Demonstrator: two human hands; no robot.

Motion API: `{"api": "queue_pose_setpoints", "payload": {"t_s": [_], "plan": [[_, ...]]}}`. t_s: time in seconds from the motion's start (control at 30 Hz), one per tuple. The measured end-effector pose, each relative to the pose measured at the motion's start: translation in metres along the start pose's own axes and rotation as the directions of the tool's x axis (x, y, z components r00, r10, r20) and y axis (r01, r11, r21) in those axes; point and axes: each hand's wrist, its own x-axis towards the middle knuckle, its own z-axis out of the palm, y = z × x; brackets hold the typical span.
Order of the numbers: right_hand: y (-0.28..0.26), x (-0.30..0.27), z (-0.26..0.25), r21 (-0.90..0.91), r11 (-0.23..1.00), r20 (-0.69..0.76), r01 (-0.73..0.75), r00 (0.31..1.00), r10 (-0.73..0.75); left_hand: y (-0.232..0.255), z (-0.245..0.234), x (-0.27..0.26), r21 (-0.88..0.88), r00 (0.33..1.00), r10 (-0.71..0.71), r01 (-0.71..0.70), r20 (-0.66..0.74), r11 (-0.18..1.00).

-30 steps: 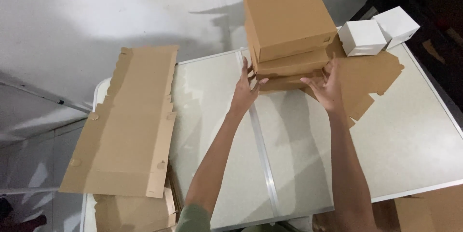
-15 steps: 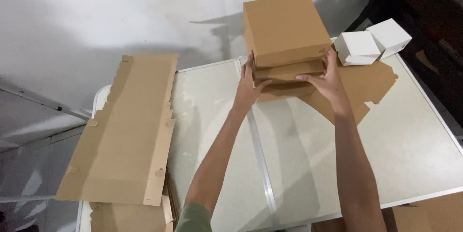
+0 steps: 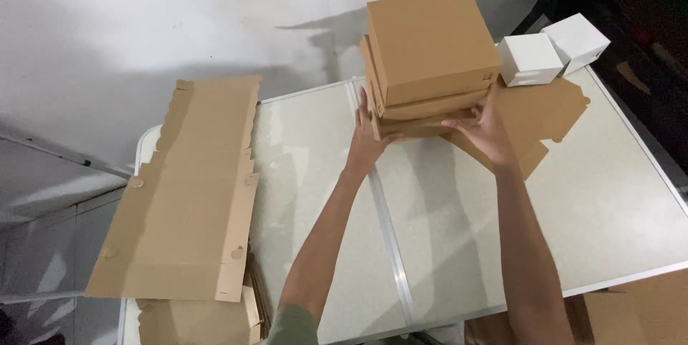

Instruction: Folding flat cardboard sheets into boxes and stacking them on a table.

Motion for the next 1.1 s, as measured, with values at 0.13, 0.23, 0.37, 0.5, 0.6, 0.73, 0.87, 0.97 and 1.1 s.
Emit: {"api": "queue_pose_setpoints", "payload": {"t_s": [0.13, 0.23, 0.37, 0.5, 0.6, 0.73, 0.87, 0.97, 1.1], "plan": [[0.062, 0.015, 0.008, 0.082, 0.992, 0.005, -0.100, 0.995, 0.100, -0.055, 0.020, 0.008, 0.007, 0.998, -0.051, 0.051, 0.039, 0.999], [0.105, 0.031, 0.002, -0.057, 0.985, -0.071, -0.160, 0.985, 0.156, -0.053, 0.022, 0.011, 0.022, 0.998, -0.063, 0.063, 0.030, 0.998], [0.091, 0.024, 0.002, -0.017, 0.991, -0.111, -0.132, 0.985, 0.130, -0.048, 0.021, 0.011, -0.027, 0.999, -0.047, 0.047, 0.011, 0.999], [0.061, 0.013, 0.003, 0.105, 0.987, -0.126, -0.119, 0.983, 0.132, -0.035, 0.021, 0.006, -0.059, 1.000, -0.030, 0.030, 0.004, 0.998], [0.087, 0.023, 0.005, 0.059, 0.993, -0.136, -0.097, 0.985, 0.105, -0.026, 0.020, 0.004, -0.057, 1.000, -0.024, 0.024, -0.008, 0.998], [0.078, 0.019, 0.008, 0.042, 0.990, -0.129, -0.133, 0.982, 0.137, -0.028, 0.023, 0.001, -0.132, 0.999, -0.035, 0.035, 0.002, 0.991], [0.103, 0.030, 0.007, 0.006, 0.986, -0.115, -0.166, 0.980, 0.165, -0.021, 0.025, 0.002, -0.158, 0.999, -0.044, 0.042, -0.008, 0.986], [0.101, 0.027, 0.005, 0.011, 0.988, -0.127, -0.156, 0.980, 0.156, -0.035, 0.031, 0.005, -0.161, 0.999, -0.040, 0.038, -0.008, 0.986], [0.098, 0.017, 0.009, 0.122, 0.987, -0.240, -0.102, 0.962, 0.129, -0.026, 0.021, -0.001, -0.066, 0.998, -0.002, 0.006, 0.062, 0.998]]}}
